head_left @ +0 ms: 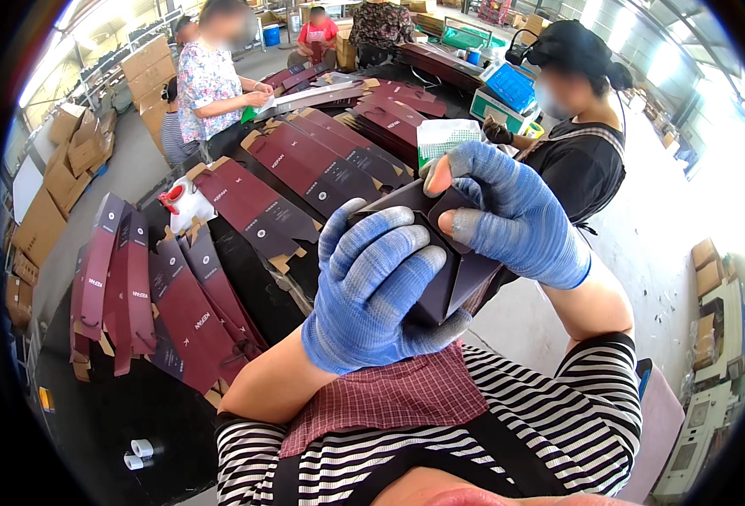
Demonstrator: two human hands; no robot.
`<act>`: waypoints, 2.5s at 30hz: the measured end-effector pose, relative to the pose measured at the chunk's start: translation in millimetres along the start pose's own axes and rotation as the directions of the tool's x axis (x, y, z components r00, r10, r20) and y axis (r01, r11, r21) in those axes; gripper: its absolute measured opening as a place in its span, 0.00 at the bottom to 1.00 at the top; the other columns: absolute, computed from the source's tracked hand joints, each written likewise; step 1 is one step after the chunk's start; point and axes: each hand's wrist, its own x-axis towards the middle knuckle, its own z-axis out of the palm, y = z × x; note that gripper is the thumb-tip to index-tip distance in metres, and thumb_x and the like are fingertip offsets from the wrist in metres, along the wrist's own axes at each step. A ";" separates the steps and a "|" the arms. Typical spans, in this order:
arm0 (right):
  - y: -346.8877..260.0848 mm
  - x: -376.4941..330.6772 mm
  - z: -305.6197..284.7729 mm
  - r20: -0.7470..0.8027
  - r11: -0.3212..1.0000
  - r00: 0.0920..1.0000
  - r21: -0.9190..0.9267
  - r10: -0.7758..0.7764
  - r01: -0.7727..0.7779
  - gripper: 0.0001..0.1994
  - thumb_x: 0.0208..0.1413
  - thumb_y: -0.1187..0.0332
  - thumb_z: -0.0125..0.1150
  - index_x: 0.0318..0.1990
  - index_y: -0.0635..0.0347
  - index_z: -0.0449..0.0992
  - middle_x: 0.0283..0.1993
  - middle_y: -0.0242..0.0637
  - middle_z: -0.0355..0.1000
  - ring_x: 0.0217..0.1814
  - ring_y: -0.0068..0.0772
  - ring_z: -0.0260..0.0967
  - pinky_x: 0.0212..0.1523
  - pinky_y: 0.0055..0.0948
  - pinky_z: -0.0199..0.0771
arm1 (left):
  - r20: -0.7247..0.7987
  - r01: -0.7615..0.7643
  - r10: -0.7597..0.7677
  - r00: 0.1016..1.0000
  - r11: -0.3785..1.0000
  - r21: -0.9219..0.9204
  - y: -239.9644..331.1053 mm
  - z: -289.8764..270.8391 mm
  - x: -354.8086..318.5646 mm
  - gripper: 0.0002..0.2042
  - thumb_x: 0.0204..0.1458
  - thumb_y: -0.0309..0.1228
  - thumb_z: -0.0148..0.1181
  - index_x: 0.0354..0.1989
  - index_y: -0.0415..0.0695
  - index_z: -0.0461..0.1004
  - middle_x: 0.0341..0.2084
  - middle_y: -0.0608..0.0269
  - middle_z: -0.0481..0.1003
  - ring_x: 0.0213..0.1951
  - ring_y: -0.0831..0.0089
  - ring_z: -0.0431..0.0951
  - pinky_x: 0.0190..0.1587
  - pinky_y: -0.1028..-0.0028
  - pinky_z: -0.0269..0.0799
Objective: The person assembles multiple wine-style cardboard boxes by hand at a large workstation, folding the bottom flaps together for each one and setting them aside.
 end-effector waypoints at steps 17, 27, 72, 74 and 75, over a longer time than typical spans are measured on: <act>-11.4 1.8 5.1 0.055 0.910 0.983 -0.372 -0.175 0.183 0.11 0.54 0.77 0.64 0.45 0.62 0.74 0.42 0.42 0.73 0.45 0.45 0.74 0.51 0.37 0.74 | -0.094 -0.023 0.020 0.995 0.999 -0.028 1.4 8.3 -7.3 0.28 0.44 0.54 0.76 0.46 0.46 0.79 0.46 0.60 0.77 0.51 0.56 0.79 0.64 0.44 0.67; 5.8 3.3 2.6 0.006 0.984 0.985 -0.051 -0.173 0.173 0.09 0.70 0.68 0.54 0.50 0.64 0.75 0.47 0.39 0.75 0.53 0.33 0.72 0.57 0.32 0.70 | -0.089 0.016 -0.023 0.996 0.997 -0.072 0.9 10.8 -8.3 0.28 0.42 0.51 0.78 0.49 0.51 0.79 0.50 0.65 0.74 0.54 0.62 0.77 0.67 0.43 0.63; 0.6 -1.5 -1.4 0.030 0.973 0.995 -0.211 -0.093 0.097 0.11 0.60 0.74 0.63 0.49 0.61 0.73 0.51 0.40 0.70 0.56 0.35 0.68 0.61 0.36 0.67 | -0.024 -0.017 0.012 1.000 0.978 -0.209 -15.6 1.9 -11.9 0.33 0.42 0.61 0.73 0.50 0.50 0.81 0.51 0.63 0.76 0.56 0.59 0.77 0.69 0.46 0.61; 1.8 -1.6 -1.5 0.011 0.982 0.996 -0.167 -0.083 0.084 0.11 0.60 0.73 0.63 0.49 0.61 0.73 0.51 0.40 0.70 0.57 0.35 0.68 0.62 0.35 0.67 | -0.052 -0.025 0.014 0.999 0.976 -0.218 -16.0 4.6 -13.6 0.31 0.42 0.60 0.74 0.49 0.50 0.81 0.51 0.63 0.76 0.55 0.59 0.77 0.68 0.46 0.61; 2.3 -1.6 -1.9 0.009 0.977 0.995 -0.187 -0.103 0.103 0.11 0.59 0.72 0.64 0.48 0.61 0.73 0.51 0.40 0.71 0.58 0.35 0.68 0.62 0.35 0.67 | -0.071 -0.034 0.019 0.997 0.973 -0.228 -15.9 6.0 -14.2 0.31 0.43 0.59 0.74 0.49 0.50 0.80 0.51 0.64 0.76 0.55 0.59 0.77 0.68 0.45 0.62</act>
